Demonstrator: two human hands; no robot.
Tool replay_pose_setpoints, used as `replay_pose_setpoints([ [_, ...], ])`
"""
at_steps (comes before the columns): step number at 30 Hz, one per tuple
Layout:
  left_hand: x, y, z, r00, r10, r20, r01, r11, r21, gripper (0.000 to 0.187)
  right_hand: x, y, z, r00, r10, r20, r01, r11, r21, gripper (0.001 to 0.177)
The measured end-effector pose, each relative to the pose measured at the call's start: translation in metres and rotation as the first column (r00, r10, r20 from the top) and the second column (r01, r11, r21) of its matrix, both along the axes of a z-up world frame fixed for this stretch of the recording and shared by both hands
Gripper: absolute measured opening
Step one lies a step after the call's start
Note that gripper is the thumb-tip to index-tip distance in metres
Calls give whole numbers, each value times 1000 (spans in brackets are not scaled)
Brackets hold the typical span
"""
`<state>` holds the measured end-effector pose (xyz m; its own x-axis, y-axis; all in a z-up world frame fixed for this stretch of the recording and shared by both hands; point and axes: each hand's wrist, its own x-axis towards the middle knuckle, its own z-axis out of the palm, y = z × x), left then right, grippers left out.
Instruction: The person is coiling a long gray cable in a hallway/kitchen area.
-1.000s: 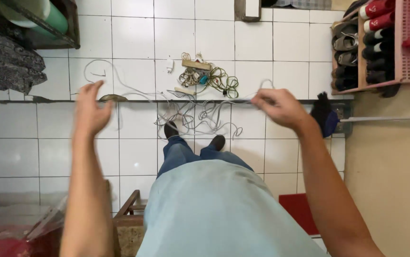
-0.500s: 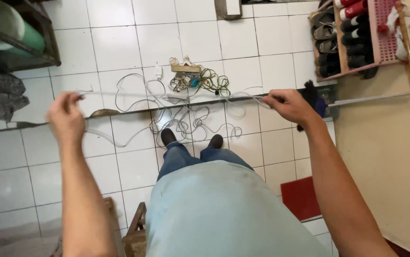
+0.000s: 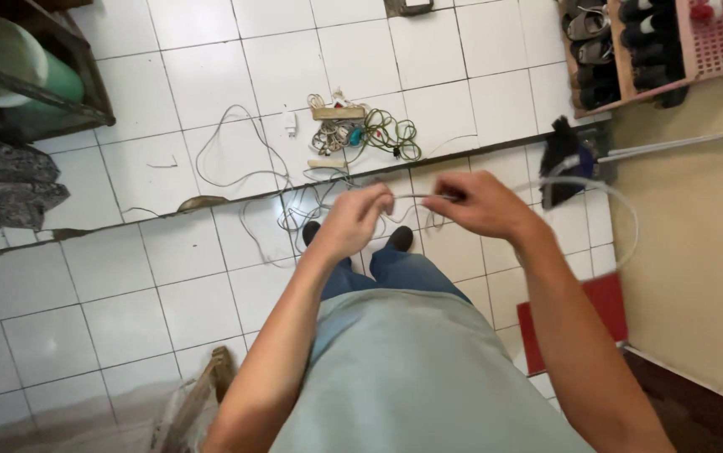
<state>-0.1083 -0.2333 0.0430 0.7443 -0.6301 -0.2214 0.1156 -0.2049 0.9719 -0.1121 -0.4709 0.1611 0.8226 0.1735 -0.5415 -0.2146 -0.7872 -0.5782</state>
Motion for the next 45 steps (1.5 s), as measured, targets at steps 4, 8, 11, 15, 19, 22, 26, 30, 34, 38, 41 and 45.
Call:
replay_pose_setpoints([
  [4,38,89,-65,770,459,443,-429,887,-172,24,-26,-81,-26,999,-36,17,37,998,-45,41],
  [8,75,151,-23,768,513,385,-637,676,371,23,-43,-119,-39,976,-220,-9,220,974,61,38],
  [11,80,131,-3,855,344,387,-505,721,475,14,-33,-91,-37,976,-216,-21,217,972,89,33],
  [15,63,30,20,920,173,352,-200,979,41,47,-10,-45,-36,999,12,50,-21,983,184,28],
  [19,38,-76,70,985,-175,-3,174,977,119,39,19,-68,-12,993,113,17,-114,971,211,28],
  [22,41,-98,36,996,-86,15,83,985,154,22,33,-129,-23,998,62,-24,-56,978,200,29],
  [26,79,-110,40,844,251,474,-384,900,207,14,30,-226,-48,996,-62,-59,72,981,179,36],
  [30,127,-147,42,729,344,591,-594,747,298,13,46,-276,-59,999,-34,10,30,963,269,40],
  [34,149,-190,47,697,429,574,-670,674,310,15,33,-290,-40,997,-49,-63,61,974,219,43],
  [38,177,-203,52,583,513,629,-774,586,239,17,22,-327,-39,987,-89,-131,115,970,212,49],
  [41,196,-226,47,638,435,636,-706,660,256,14,38,-351,-42,985,-56,-165,113,928,355,52],
  [45,188,-285,48,905,217,366,-303,932,198,36,64,-347,-20,975,27,-221,95,847,523,49],
])
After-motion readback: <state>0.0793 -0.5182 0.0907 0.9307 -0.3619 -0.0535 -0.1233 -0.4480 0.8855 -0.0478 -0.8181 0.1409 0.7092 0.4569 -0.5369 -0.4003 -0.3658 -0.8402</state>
